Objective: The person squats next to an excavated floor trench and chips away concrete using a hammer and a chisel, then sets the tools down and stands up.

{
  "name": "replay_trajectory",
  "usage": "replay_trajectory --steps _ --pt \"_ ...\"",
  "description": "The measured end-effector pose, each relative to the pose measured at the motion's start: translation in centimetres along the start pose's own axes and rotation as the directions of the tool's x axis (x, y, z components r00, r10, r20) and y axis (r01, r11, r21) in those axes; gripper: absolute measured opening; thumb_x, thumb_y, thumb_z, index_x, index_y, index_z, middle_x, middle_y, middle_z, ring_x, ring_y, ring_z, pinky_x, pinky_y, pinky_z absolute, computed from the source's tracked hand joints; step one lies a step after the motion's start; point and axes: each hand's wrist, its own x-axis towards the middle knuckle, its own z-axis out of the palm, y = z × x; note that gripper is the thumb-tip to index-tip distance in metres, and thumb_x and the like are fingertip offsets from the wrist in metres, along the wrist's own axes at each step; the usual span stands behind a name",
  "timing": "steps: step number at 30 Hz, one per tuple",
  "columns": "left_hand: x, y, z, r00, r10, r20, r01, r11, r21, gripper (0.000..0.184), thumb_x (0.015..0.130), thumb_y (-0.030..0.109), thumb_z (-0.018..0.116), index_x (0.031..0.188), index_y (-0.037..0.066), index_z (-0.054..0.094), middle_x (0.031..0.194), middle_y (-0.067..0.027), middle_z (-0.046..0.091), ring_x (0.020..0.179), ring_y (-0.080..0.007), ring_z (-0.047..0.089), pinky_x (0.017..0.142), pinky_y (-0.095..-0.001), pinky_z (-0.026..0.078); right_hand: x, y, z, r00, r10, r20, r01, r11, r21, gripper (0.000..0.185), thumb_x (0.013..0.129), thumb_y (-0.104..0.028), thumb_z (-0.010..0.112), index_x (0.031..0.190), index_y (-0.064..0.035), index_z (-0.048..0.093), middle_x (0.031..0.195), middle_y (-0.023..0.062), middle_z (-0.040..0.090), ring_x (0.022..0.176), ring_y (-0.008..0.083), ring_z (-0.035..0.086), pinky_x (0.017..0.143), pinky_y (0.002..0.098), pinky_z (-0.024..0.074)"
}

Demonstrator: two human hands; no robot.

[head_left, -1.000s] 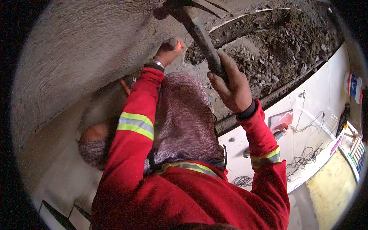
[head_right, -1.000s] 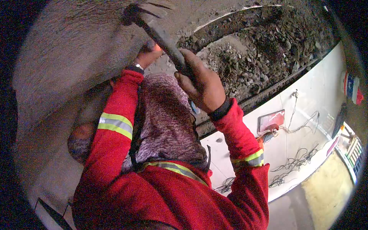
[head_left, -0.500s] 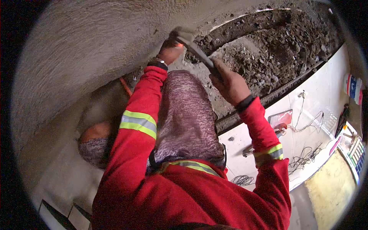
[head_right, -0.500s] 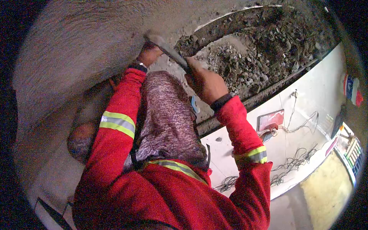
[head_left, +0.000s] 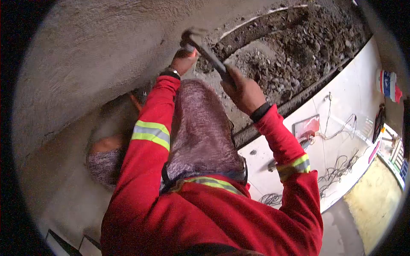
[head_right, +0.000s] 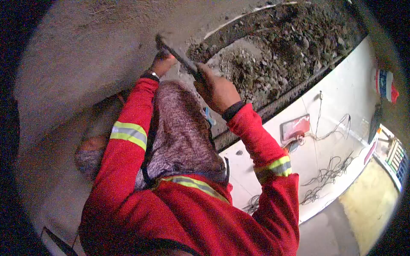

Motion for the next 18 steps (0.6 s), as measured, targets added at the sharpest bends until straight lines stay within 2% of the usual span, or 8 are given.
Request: replay_trajectory --steps 4,5,7,9,11,12,16,18 --pt "2.5 -6.1 3.2 0.981 0.158 -0.112 -0.159 0.987 0.004 0.023 0.079 0.023 0.057 0.092 0.004 0.061 0.087 -0.0143 0.065 0.085 -0.0286 0.063 0.076 -0.0371 0.047 -0.4 -4.3 -2.3 0.955 -0.156 -0.253 0.226 0.934 0.277 0.053 0.086 -0.026 0.061 0.133 -0.0128 0.038 0.089 0.0244 0.064 0.08 0.0416 0.063 0.068 0.0461 0.0502" --pt "2.2 -5.8 2.7 0.975 0.204 -0.086 -0.201 0.979 0.042 0.023 0.078 0.023 0.058 0.091 0.004 0.061 0.086 -0.0144 0.064 0.084 -0.0288 0.063 0.074 -0.0371 0.047 -0.4 -4.0 -1.9 0.961 -0.135 -0.24 0.201 0.941 0.272 0.053 0.086 -0.026 0.06 0.132 -0.0131 0.038 0.089 0.0241 0.064 0.08 0.0417 0.063 0.068 0.0465 0.0502" --pt "0.8 -2.4 1.1 1.0 0.007 -0.021 -0.005 0.994 0.106 0.022 0.078 0.022 0.058 0.09 0.003 0.061 0.085 -0.0138 0.064 0.082 -0.0275 0.063 0.074 -0.0372 0.048 -0.1 -2.4 -0.6 0.97 -0.103 -0.218 0.157 0.955 0.25 0.053 0.086 -0.027 0.06 0.132 -0.0137 0.039 0.088 0.0234 0.064 0.079 0.0419 0.063 0.067 0.0472 0.0503" --pt "0.6 -2.8 1.5 0.992 0.073 -0.107 -0.067 0.996 0.055 0.025 0.079 0.024 0.057 0.093 0.004 0.062 0.089 -0.0145 0.065 0.085 -0.0283 0.063 0.077 -0.0368 0.048 -0.3 0.9 1.0 0.994 -0.083 -0.074 0.086 0.995 0.041 0.052 0.087 -0.029 0.058 0.133 -0.0149 0.038 0.085 0.0229 0.065 0.077 0.0422 0.063 0.065 0.049 0.0501" --pt "2.7 -9.2 5.2 0.872 0.348 -0.344 -0.389 0.92 -0.055 0.031 0.082 0.028 0.056 0.102 0.007 0.066 0.097 -0.0163 0.066 0.092 -0.0314 0.063 0.085 -0.036 0.047 -0.3 1.2 0.9 0.996 -0.088 -0.019 0.088 0.996 0.017 0.052 0.088 -0.03 0.057 0.133 -0.0153 0.037 0.084 0.0229 0.065 0.075 0.0424 0.063 0.064 0.0499 0.0499" --pt "4.5 -8.2 5.2 0.995 0.059 -0.079 -0.035 0.96 0.277 0.015 0.078 0.017 0.056 0.083 0.003 0.059 0.078 -0.0148 0.062 0.074 -0.0237 0.061 0.069 -0.0369 0.047 -0.6 0.1 0.5 0.994 -0.096 -0.049 0.099 0.994 0.047 0.052 0.088 -0.029 0.057 0.133 -0.0143 0.037 0.086 0.0237 0.064 0.078 0.0423 0.063 0.066 0.0491 0.05" --pt "1.7 -3.1 2.4 0.93 0.319 -0.182 -0.299 0.946 0.127 0.016 0.077 0.02 0.058 0.082 0.004 0.059 0.075 -0.0152 0.061 0.071 -0.0235 0.06 0.066 -0.0375 0.046 -0.1 -4.9 -2.1 0.921 -0.197 -0.335 0.295 0.916 0.272 0.052 0.087 -0.027 0.059 0.132 -0.0113 0.037 0.09 0.0246 0.063 0.08 0.0424 0.062 0.068 0.0473 0.05" --pt "0.5 0.7 0.7 0.999 -0.001 -0.043 0.009 0.982 0.191 0.028 0.079 0.025 0.056 0.095 0.003 0.063 0.096 -0.0161 0.063 0.09 -0.0315 0.06 0.08 -0.0389 0.046 0.0 -3.0 -0.6 0.947 -0.138 -0.289 0.214 0.945 0.248 0.048 0.087 -0.022 0.061 0.129 -0.0091 0.042 0.089 0.0219 0.062 0.079 0.0364 0.064 0.07 0.0408 0.0504"
